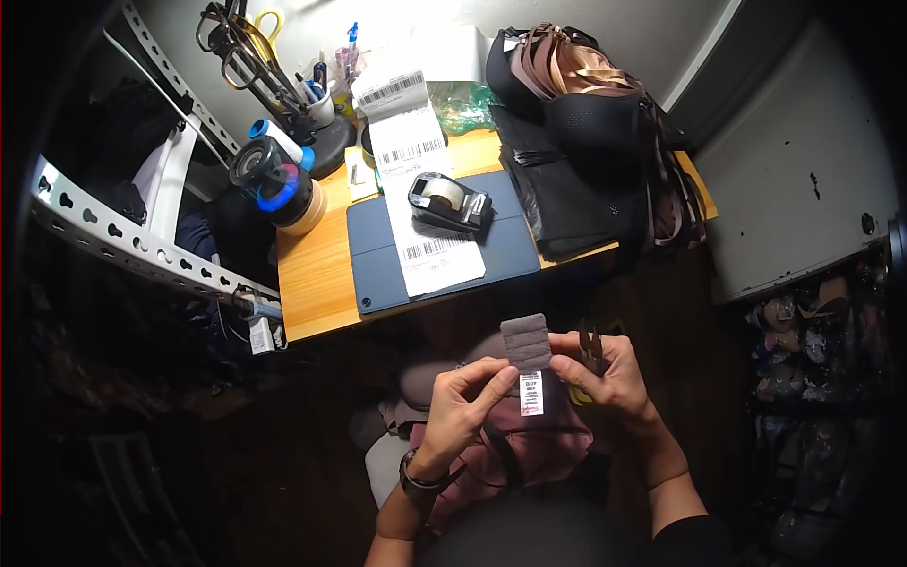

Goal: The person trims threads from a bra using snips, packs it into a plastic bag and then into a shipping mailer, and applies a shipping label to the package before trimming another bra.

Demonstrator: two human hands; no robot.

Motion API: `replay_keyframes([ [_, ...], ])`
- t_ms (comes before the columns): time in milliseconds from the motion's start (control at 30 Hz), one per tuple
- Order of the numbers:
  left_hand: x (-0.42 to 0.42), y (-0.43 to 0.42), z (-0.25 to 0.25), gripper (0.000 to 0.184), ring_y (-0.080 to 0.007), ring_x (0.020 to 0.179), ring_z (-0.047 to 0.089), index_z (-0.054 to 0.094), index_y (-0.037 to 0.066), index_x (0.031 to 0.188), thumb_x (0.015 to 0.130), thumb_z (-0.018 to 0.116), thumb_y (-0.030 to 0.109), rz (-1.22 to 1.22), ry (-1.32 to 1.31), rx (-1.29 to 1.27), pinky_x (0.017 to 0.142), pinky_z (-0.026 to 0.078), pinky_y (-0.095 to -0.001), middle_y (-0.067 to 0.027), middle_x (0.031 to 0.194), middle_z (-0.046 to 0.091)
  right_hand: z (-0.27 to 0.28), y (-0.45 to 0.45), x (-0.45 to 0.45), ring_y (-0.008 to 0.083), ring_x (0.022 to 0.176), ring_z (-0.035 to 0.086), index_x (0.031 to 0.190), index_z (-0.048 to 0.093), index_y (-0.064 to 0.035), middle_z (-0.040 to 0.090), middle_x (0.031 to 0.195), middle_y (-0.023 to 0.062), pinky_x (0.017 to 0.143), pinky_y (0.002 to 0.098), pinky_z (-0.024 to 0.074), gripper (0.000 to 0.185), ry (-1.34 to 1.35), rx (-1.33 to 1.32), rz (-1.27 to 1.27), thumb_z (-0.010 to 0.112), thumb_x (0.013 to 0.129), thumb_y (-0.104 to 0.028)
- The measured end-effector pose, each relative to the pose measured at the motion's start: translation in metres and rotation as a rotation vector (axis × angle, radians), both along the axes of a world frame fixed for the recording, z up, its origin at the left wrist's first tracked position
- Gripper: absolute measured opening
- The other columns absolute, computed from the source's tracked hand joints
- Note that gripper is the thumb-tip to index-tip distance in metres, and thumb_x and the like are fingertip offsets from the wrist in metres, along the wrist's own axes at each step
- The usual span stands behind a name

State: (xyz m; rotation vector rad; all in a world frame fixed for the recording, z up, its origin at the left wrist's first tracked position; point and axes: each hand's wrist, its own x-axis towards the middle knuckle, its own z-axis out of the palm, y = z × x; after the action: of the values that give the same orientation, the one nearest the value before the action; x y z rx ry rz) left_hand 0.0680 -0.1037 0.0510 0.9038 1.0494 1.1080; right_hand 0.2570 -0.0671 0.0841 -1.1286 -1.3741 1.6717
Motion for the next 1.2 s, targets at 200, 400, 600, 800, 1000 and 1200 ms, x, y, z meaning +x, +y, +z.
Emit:
replay_keyframes([
  [200,-0.001,-0.003,-0.001,0.016,-0.0062,0.080,0.057,0.065,-0.005,0.093,0.087,0.062,0.009,0.005,0.019,0.051,0.072,0.045,-0.0206,-0.0027,0.084,0.064,0.004,0.001,0.002,0.0057,0.083,0.060,0.112,0.060,0.0040,0.067,0.093,0.0063,0.074,0.0194,0.0486,0.028,0.070,-0.109,-0.053,0.062,0.086,-0.007],
  [400,0.001,-0.005,0.000,0.013,-0.0078,0.079,0.057,0.065,-0.004,0.092,0.086,0.062,0.007,0.024,0.090,0.115,0.072,0.045,-0.0209,-0.0042,0.083,0.063,0.006,0.003,-0.004,0.0065,0.082,0.060,0.109,0.060,0.0043,0.067,0.091,0.0064,0.073,0.0200,0.0497,0.029,-0.037,0.034,0.030,0.066,0.083,-0.006],
  [600,0.008,-0.006,0.001,0.019,-0.0042,0.074,0.052,0.061,-0.004,0.104,0.087,0.060,0.004,0.179,0.295,0.246,0.068,0.043,-0.0188,-0.0002,0.081,0.058,0.001,0.010,-0.007,0.0140,0.070,0.062,0.112,0.058,0.0008,0.063,0.087,0.0104,0.062,0.0246,0.0497,0.041,-0.379,0.715,-0.147,0.073,0.077,-0.015],
  [800,0.014,-0.007,0.000,0.041,-0.0061,0.075,0.053,0.050,0.000,0.124,0.085,0.059,0.002,0.134,0.168,0.267,0.071,0.044,-0.0212,-0.0018,0.080,0.057,0.006,0.006,-0.013,0.0194,0.058,0.056,0.113,0.052,-0.0077,0.055,0.076,0.0066,0.049,0.0300,0.0448,0.041,-0.663,1.015,0.006,0.067,0.079,-0.024],
  [1000,0.014,-0.010,-0.003,0.042,-0.0043,0.077,0.049,0.048,0.000,0.126,0.085,0.059,0.002,0.107,0.139,0.306,0.070,0.042,-0.0188,0.0008,0.084,0.054,0.004,0.008,-0.017,0.0190,0.057,0.055,0.108,0.057,-0.0074,0.057,0.074,0.0060,0.049,0.0300,0.0443,0.034,-0.620,1.070,-0.044,0.066,0.077,-0.018],
  [1200,0.014,-0.010,-0.001,0.041,-0.0071,0.075,0.052,0.051,0.002,0.124,0.084,0.058,-0.001,0.112,0.198,0.314,0.070,0.043,-0.0207,-0.0017,0.082,0.054,0.002,0.011,-0.012,0.0194,0.057,0.056,0.105,0.059,-0.0066,0.057,0.072,0.0062,0.049,0.0300,0.0453,0.032,-0.623,1.059,-0.026,0.067,0.075,-0.015],
])
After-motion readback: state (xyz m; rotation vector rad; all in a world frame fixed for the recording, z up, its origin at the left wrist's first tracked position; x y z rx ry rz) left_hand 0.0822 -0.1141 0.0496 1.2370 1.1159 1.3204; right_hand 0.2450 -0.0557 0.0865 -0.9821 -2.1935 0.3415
